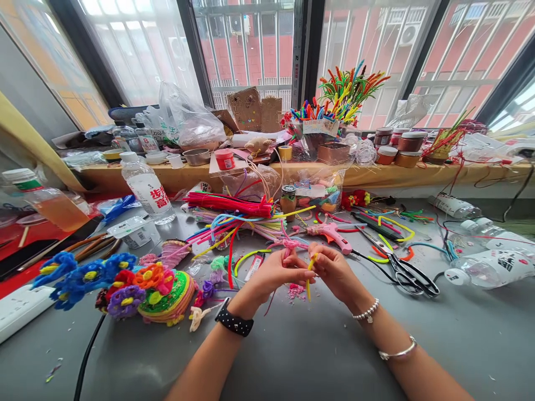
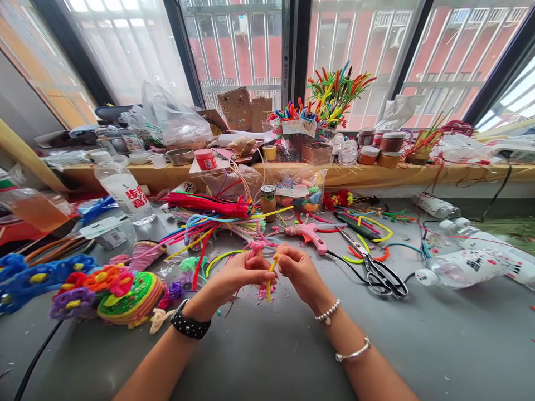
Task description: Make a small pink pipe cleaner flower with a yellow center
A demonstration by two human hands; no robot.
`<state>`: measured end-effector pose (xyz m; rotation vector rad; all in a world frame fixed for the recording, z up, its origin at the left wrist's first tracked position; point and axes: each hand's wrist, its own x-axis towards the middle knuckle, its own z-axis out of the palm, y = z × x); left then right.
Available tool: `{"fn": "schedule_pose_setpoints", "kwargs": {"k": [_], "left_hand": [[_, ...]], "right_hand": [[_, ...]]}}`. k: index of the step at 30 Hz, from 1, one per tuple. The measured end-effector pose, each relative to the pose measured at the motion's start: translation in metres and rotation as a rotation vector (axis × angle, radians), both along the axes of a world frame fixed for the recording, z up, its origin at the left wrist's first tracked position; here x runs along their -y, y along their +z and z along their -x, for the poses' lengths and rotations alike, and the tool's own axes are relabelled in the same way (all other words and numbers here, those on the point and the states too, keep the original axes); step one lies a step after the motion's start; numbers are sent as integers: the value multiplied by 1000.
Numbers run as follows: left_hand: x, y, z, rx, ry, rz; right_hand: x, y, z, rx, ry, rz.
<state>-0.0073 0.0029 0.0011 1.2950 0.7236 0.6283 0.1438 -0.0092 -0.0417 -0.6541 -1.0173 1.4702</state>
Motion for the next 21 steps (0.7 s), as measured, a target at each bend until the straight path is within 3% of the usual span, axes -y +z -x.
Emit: {"fn": "schedule_pose_setpoints", "kwargs": {"k": [8, 11, 15, 19, 21], "left_hand": [[-1, -1, 1, -42, 85, -7], [-6, 1, 4, -59, 189, -31], [-14, 0, 12, -23, 313, -63], [-21, -7, 17, -46, 395, -186], [-22, -8, 18, -66, 410, -221]], "right_hand": [[-6, 3, -4, 137, -121, 47], [-1, 16, -14, 149, -340, 77], [21, 24, -52, 202, -568, 95], [46, 11, -106, 563, -799, 226], [56, 2, -130, 731, -846, 277]]}}
